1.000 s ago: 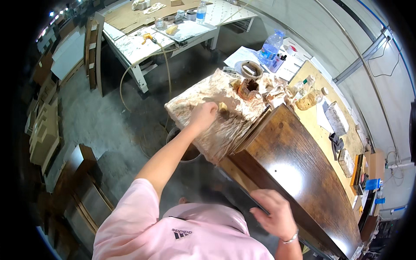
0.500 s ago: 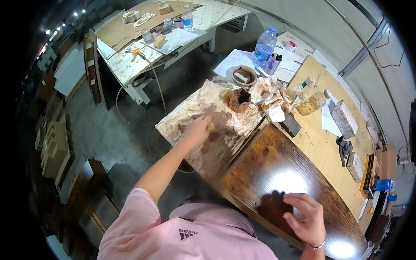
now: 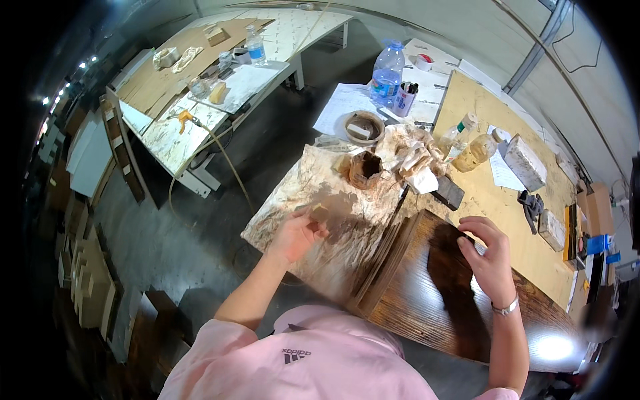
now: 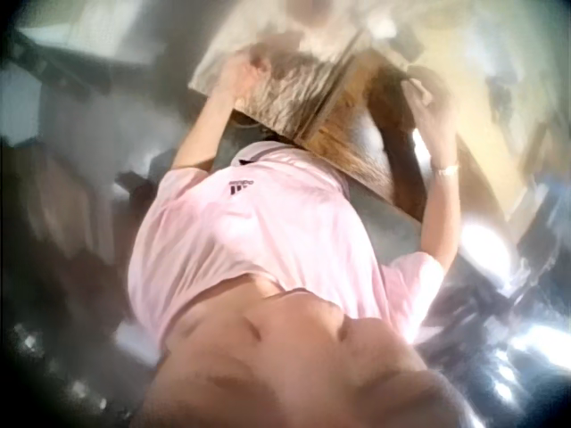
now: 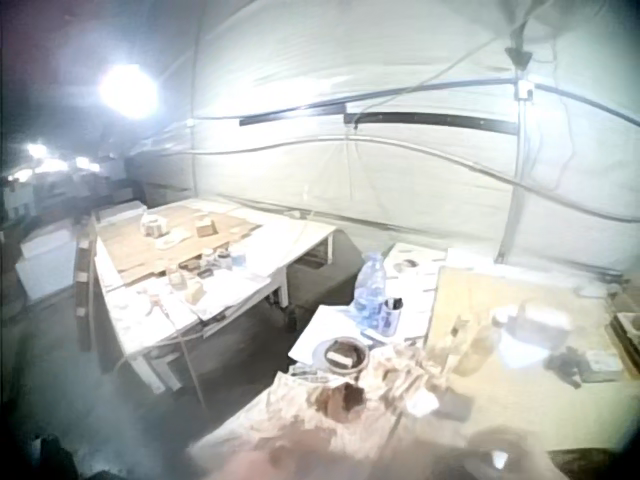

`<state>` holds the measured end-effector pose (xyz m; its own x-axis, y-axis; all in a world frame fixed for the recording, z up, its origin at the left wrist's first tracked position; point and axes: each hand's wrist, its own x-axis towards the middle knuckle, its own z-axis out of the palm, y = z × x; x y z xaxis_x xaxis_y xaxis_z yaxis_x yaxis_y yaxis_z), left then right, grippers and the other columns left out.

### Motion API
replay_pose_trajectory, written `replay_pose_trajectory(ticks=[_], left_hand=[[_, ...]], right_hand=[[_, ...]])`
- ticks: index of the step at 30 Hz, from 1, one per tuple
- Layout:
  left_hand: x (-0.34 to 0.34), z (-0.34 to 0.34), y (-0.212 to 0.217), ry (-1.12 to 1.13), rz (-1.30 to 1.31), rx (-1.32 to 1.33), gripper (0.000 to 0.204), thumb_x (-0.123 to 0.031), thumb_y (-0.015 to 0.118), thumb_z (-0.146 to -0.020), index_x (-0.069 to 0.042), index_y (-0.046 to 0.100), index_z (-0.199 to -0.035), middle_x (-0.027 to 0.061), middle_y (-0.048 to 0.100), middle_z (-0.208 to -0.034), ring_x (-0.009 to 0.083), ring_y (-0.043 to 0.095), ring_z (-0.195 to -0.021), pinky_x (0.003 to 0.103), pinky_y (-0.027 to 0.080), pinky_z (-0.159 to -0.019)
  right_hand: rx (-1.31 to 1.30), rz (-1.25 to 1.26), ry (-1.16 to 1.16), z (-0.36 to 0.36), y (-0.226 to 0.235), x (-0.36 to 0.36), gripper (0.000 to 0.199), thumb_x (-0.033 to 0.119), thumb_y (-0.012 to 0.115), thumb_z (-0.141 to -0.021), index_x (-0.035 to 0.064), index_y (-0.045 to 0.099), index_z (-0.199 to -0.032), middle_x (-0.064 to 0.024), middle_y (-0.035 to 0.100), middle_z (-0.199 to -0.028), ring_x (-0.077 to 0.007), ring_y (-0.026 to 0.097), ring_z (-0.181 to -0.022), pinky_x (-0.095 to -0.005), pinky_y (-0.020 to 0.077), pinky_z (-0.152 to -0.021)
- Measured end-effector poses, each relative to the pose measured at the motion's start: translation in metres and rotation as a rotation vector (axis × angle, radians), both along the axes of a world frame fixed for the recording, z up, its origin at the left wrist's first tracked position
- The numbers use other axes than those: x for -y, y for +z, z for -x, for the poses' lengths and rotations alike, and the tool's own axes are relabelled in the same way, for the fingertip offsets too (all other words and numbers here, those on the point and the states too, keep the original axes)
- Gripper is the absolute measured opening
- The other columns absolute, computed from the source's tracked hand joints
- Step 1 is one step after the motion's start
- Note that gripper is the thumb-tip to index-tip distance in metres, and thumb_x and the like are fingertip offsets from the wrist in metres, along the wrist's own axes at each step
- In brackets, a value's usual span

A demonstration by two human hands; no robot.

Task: The person moves wooden planks from a stack to a workbench, then uses a cloth to rub the surface of each plank. The person handles the planks one at a time, placing them on the bench and wiping them before moving to the next.

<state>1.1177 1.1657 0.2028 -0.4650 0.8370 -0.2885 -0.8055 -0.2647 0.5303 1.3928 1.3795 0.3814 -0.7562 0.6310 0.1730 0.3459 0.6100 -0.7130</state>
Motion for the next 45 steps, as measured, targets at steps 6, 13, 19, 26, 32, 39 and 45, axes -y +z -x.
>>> replay_pose_trajectory(ticks=[6,13,19,26,32,39,45], left_hand=[[-0.017,0.023,-0.011,-0.138,-0.003,0.038,0.022,-0.003,0.057,-0.089,-0.004,0.059,-0.111,0.0080,0.063,-0.097,0.0178,0.060,-0.079,0.035,0.050,-0.072],[-0.042,0.018,0.006,-0.178,0.110,-0.331,0.032,0.003,0.061,-0.084,-0.004,0.057,-0.115,0.0073,0.063,-0.100,0.0144,0.061,-0.086,0.028,0.050,-0.078],[-0.066,0.048,-0.025,-0.085,0.355,-0.984,0.035,0.005,0.062,-0.080,-0.002,0.059,-0.114,0.0066,0.064,-0.095,0.0121,0.060,-0.085,0.026,0.049,-0.075],[-0.084,0.073,-0.014,-0.028,0.357,-1.395,0.034,0.005,0.064,-0.075,-0.003,0.063,-0.108,0.0111,0.064,-0.092,0.0211,0.062,-0.077,0.031,0.051,-0.069],[-0.081,0.075,-0.010,-0.051,0.370,-1.595,0.028,0.006,0.064,-0.073,-0.002,0.065,-0.100,0.0122,0.062,-0.090,0.0245,0.062,-0.071,0.033,0.051,-0.065],[-0.089,0.057,0.028,0.077,0.224,-1.220,0.030,0.009,0.067,-0.071,-0.004,0.067,-0.099,0.0097,0.062,-0.097,0.0234,0.064,-0.078,0.029,0.053,-0.068],[-0.117,-0.008,0.112,-0.014,-0.227,-1.768,0.038,0.005,0.067,-0.074,-0.005,0.061,-0.110,0.0117,0.059,-0.100,0.0266,0.062,-0.087,0.034,0.053,-0.072]], right_hand=[[0.201,0.021,-0.162,0.027,-0.031,-0.012,0.023,0.018,0.062,-0.087,-0.0048,0.066,-0.088,-0.0200,0.066,-0.090,-0.0324,0.065,-0.083,-0.0358,0.0500,-0.074],[0.507,-0.230,-0.268,0.041,-0.038,-0.001,0.039,0.032,0.052,-0.092,0.0015,0.068,-0.074,-0.0225,0.060,-0.064,-0.0405,0.060,-0.062,-0.0457,0.0483,-0.062],[0.460,-0.251,-0.284,0.045,-0.038,0.002,0.039,0.030,0.054,-0.091,0.0005,0.067,-0.069,-0.0224,0.058,-0.059,-0.0396,0.059,-0.058,-0.0445,0.0474,-0.058],[0.430,-0.245,-0.292,0.045,-0.040,0.000,0.038,0.029,0.056,-0.090,0.0001,0.064,-0.065,-0.0214,0.056,-0.057,-0.0396,0.056,-0.054,-0.0441,0.0450,-0.055],[0.406,-0.247,-0.285,0.045,-0.041,0.000,0.038,0.027,0.057,-0.089,-0.0001,0.062,-0.063,-0.0214,0.055,-0.057,-0.0395,0.055,-0.054,-0.0435,0.0445,-0.053],[0.359,-0.247,-0.270,0.041,-0.041,-0.001,0.030,0.025,0.060,-0.087,0.0006,0.064,-0.069,-0.0191,0.058,-0.060,-0.0368,0.056,-0.054,-0.0422,0.0455,-0.054],[0.051,-0.529,-0.086,0.063,-0.018,0.014,0.049,0.010,0.078,-0.065,0.0039,0.060,-0.111,-0.0100,0.055,-0.085,-0.0299,0.056,-0.083,-0.0404,0.0482,-0.070]])
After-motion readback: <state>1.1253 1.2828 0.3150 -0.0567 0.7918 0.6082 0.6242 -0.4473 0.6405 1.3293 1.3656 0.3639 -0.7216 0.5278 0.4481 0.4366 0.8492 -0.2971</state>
